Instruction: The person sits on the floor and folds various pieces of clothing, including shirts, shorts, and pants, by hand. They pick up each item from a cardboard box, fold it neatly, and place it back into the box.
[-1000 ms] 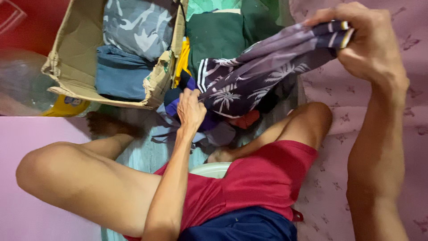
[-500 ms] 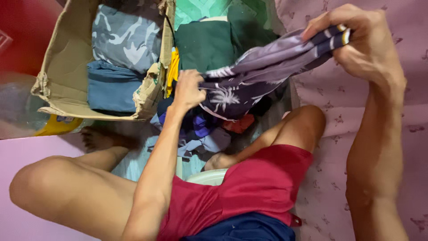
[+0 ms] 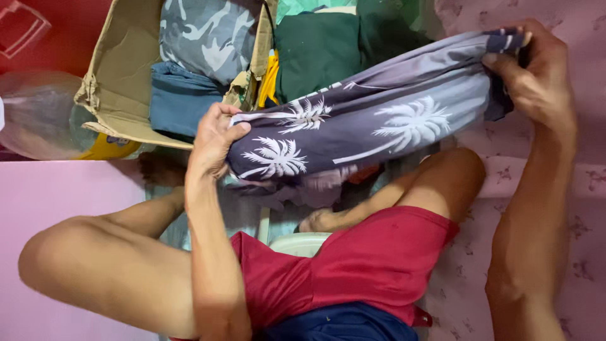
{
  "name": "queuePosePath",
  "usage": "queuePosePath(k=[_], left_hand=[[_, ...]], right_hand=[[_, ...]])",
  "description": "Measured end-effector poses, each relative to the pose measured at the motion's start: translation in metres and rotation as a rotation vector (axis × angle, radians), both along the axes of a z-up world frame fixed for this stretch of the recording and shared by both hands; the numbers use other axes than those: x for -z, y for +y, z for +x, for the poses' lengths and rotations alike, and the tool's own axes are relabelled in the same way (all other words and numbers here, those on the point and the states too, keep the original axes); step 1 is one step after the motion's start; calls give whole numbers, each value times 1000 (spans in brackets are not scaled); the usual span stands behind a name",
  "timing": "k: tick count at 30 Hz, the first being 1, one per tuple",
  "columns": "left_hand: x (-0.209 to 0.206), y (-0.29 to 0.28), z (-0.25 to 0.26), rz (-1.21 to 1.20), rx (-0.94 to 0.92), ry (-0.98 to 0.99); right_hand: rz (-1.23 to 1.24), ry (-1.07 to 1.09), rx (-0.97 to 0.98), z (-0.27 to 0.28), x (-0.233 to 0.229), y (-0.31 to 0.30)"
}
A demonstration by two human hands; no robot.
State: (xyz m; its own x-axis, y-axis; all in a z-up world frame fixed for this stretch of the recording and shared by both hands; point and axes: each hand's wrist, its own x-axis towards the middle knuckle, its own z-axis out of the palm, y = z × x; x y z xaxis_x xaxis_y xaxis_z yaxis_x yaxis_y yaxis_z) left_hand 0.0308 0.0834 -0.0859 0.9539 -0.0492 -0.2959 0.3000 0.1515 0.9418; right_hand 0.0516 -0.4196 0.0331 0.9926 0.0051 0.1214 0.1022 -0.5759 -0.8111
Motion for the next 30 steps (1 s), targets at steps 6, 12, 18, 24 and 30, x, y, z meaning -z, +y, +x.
queuePosePath(k=[6,12,18,24,30], left_hand=[[-14,-45,27,1054,-55,-484],[-8,-85,21,1171,-55,-813],[45,-149,25,1071,323,-858],[79,-159,73,1221,597,-567],[112,-144,108,1137,496,-292]], right_hand=[[-71,-92,-9,55,87,-17],[-158,-250,197,60,163,34],[-186,-177,-280,19,200,157],[-612,-42,-364,35,209,183],[-405,118,-280,73,220,152]])
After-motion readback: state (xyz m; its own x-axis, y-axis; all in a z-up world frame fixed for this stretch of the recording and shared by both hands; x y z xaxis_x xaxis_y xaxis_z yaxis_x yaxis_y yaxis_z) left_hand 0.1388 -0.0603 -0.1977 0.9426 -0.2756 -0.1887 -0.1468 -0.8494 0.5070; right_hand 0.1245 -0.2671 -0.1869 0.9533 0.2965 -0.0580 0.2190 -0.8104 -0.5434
